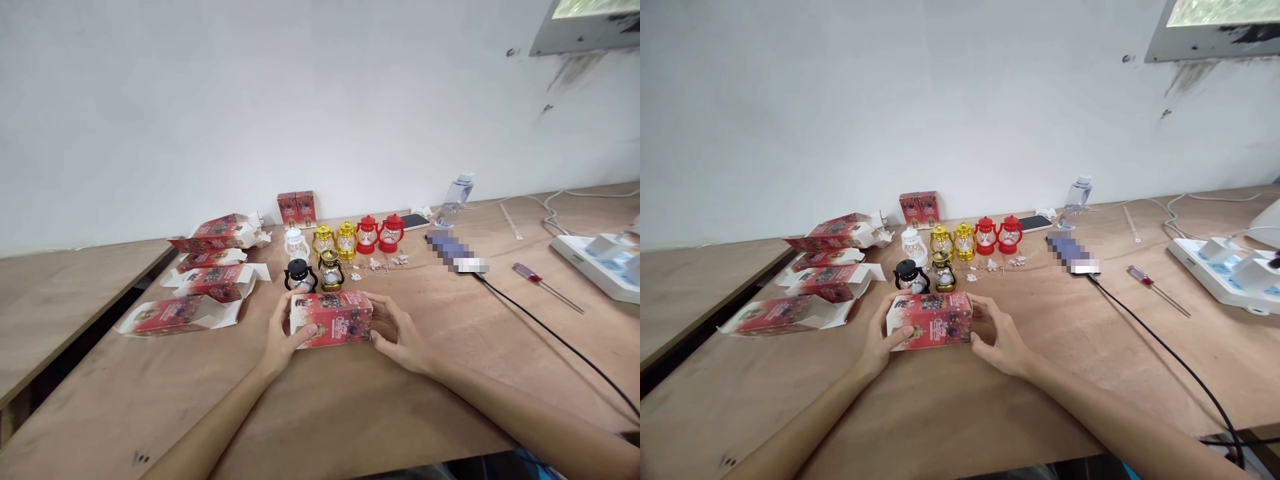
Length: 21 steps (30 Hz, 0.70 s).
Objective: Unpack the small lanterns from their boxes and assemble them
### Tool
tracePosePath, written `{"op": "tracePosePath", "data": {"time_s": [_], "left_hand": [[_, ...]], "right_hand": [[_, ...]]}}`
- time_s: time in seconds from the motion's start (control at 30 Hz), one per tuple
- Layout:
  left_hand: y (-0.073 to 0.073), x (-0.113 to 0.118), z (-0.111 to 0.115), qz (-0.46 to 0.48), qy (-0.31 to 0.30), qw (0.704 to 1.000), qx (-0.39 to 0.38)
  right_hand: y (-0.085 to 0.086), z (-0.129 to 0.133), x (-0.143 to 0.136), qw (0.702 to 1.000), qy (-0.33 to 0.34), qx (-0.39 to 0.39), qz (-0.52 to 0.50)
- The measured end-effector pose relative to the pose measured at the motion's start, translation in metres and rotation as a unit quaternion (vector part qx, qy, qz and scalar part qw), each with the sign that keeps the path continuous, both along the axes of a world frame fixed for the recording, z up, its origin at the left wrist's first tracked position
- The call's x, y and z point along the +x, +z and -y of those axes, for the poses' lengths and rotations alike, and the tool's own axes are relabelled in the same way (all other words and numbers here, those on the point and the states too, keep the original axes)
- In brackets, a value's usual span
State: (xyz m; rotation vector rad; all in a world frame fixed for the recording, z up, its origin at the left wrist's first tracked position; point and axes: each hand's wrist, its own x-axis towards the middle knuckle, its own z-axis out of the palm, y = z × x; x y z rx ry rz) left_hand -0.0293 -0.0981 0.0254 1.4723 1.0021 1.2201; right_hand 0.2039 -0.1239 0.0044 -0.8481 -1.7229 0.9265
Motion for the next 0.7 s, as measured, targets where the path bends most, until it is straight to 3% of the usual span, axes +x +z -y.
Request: {"op": "tracePosePath", "data": {"time_s": [0.57, 0.7], "left_hand": [[0.0021, 0.0015, 0.0006, -0.022, -0.016, 1.0, 0.0], [0.003, -0.0012, -0.0005, 0.041, -0.014, 0.998, -0.037]], "right_hand": [[0.0, 0.0038, -0.005, 0.998, -0.052, -0.026, -0.007], [-0.0066, 0.0031, 0.001, 0.993, -0.117, -0.003, 0.003]]}}
